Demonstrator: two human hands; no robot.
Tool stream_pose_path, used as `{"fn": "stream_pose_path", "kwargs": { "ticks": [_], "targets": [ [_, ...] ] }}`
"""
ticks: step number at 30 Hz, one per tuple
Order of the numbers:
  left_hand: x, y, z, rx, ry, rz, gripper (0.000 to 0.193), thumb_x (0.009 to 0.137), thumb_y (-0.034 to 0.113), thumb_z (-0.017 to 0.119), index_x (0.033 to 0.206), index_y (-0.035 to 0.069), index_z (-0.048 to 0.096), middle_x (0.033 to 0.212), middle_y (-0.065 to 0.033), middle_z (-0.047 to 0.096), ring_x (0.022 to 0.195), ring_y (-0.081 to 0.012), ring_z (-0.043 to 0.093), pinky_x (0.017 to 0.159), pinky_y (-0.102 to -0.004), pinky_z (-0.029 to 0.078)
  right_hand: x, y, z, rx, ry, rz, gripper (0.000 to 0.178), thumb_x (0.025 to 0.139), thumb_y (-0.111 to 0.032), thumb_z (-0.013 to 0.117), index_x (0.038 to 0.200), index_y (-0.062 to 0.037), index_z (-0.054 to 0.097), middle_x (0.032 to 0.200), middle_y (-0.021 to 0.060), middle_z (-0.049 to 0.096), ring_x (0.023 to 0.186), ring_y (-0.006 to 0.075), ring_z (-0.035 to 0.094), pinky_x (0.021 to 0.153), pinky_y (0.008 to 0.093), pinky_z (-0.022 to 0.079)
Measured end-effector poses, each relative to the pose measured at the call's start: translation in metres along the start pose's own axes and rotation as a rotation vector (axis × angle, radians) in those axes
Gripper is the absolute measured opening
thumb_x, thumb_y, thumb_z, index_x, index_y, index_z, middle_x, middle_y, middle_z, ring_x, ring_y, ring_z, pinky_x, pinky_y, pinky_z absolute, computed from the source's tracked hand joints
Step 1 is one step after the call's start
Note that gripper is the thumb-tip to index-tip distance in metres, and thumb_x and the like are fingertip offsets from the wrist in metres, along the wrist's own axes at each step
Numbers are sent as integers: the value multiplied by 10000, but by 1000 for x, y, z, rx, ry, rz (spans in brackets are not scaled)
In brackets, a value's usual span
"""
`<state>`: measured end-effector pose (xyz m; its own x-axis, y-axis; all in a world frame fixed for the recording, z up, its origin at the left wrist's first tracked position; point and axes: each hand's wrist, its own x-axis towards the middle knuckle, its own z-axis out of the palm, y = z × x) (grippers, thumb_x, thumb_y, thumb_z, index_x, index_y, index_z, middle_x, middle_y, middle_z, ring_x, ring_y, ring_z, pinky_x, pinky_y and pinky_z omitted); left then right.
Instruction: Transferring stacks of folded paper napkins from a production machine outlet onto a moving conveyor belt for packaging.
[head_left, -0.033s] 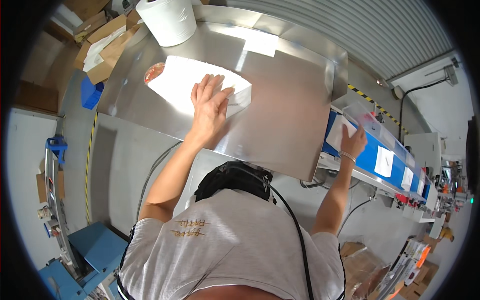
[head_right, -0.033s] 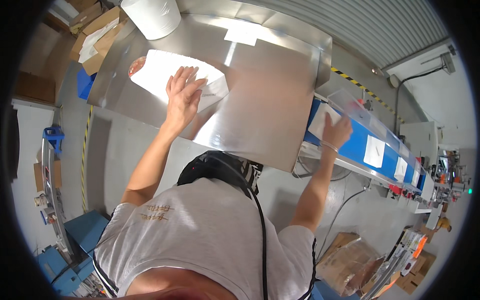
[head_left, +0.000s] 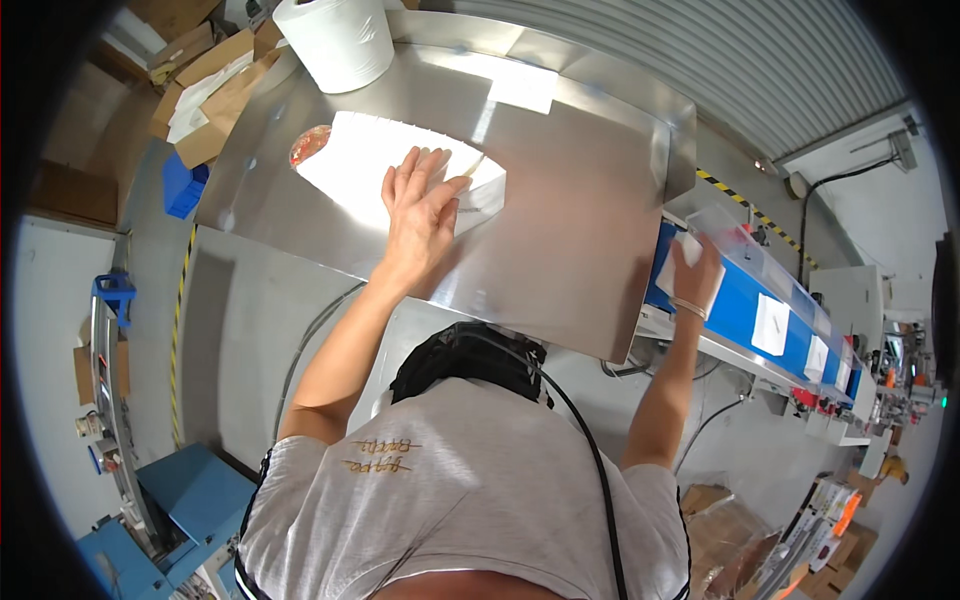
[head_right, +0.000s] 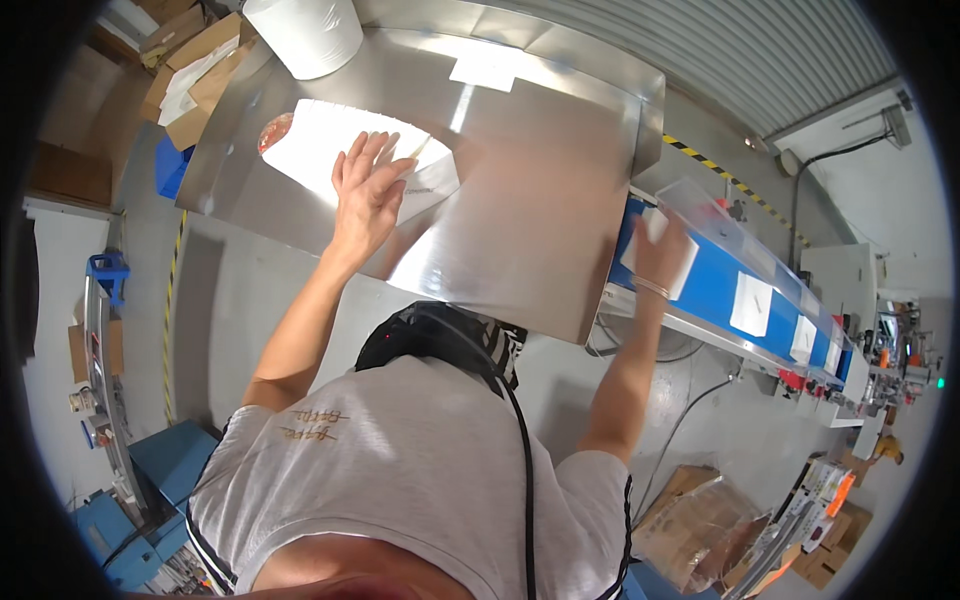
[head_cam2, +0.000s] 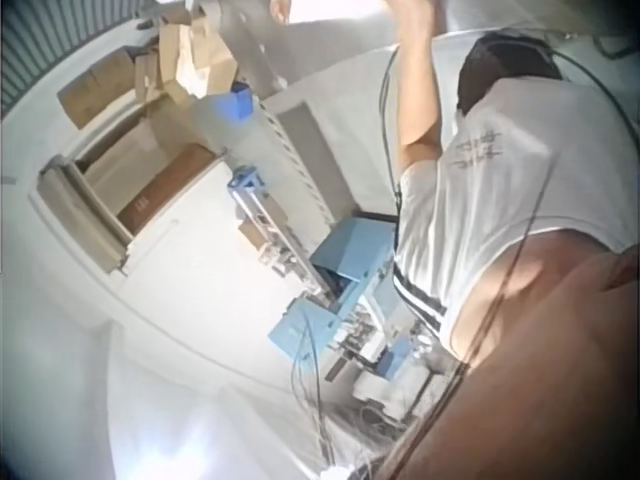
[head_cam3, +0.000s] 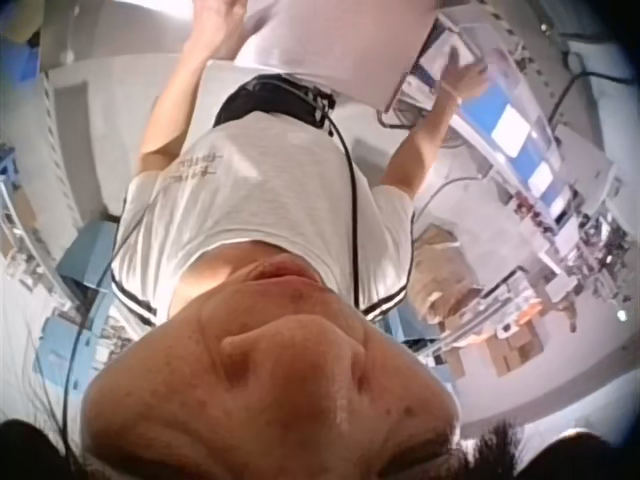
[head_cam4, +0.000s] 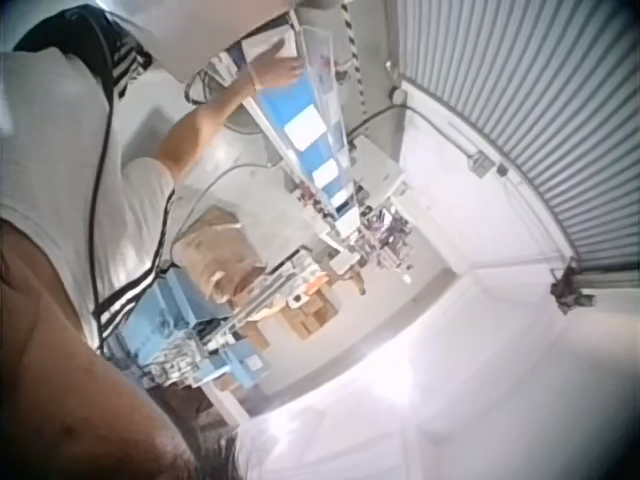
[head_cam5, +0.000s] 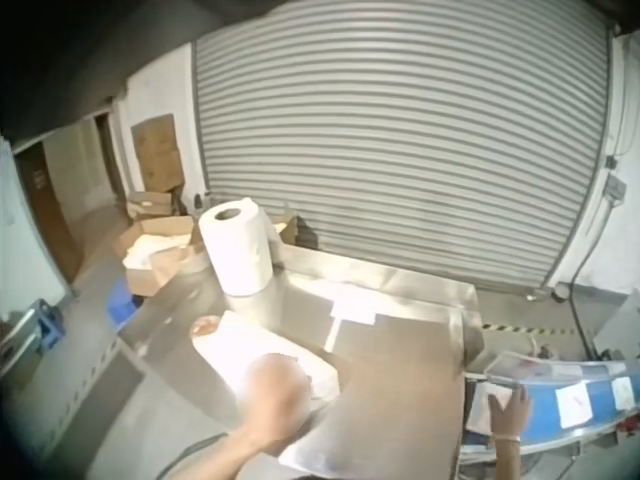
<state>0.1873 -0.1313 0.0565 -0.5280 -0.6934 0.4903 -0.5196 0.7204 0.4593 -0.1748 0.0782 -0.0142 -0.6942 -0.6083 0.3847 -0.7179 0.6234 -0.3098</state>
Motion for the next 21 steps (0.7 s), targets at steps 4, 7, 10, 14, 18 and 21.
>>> {"fn": "stream_pose_path", "kwargs": {
  "ticks": [4, 7, 10, 14, 18, 21],
  "targets": [
    [1, -1, -3, 35, -55, 7, 367, 743, -17, 627, 1038, 193, 687, 1401, -120, 424, 1368, -351, 262, 1095, -539, 113, 2, -145, 9, 790, -625, -285, 570, 788, -195, 718, 1293, -73, 484, 1296, 86, 529, 1192, 226, 507, 985, 372, 420],
    [5, 3, -6, 40, -114, 38, 373, 739, 11, 641, 1052, 209, 680, 1438, -139, 373, 1388, -355, 220, 1097, -545, 97, 6, -206, 31, 1002, -816, -345, 516, 799, -196, 706, 1266, -90, 514, 1372, 106, 456, 1258, 226, 441, 977, 372, 411],
    [11, 8, -8, 18, -138, 18, 381, 732, 67, 664, 1097, 177, 659, 1432, -199, 342, 1379, -392, 203, 1086, -574, 99, 11, -209, 58, 948, -889, -379, 523, 800, -226, 708, 1251, -61, 501, 1392, 127, 422, 1254, 242, 432, 963, 372, 416],
    [7, -12, -6, 12, -55, -10, 427, 756, 66, 666, 1178, 96, 607, 1404, -235, 367, 1342, -413, 266, 1087, -513, 187, -13, -175, 54, 1455, -822, -23, 344, 858, -240, 667, 1092, -11, 561, 1017, 75, 610, 955, 148, 577, 823, 283, 467],
    [4, -17, -11, 3, -33, 12, 395, 755, -39, 618, 1129, 87, 639, 1319, -182, 483, 1273, -393, 382, 1045, -473, 305, -14, -92, 28, 892, -370, 118, 254, 869, -226, 657, 995, -17, 585, 751, -6, 559, 662, 98, 480, 588, 257, 422],
    [6, -18, -8, -15, -15, 20, 382, 750, -43, 613, 1102, 99, 653, 1309, -156, 496, 1275, -382, 384, 1048, -476, 299, -9, -8, 14, 566, -189, 292, 320, 863, -300, 654, 997, -17, 589, 744, 12, 553, 644, 121, 469, 587, 271, 416]
  ]
}}
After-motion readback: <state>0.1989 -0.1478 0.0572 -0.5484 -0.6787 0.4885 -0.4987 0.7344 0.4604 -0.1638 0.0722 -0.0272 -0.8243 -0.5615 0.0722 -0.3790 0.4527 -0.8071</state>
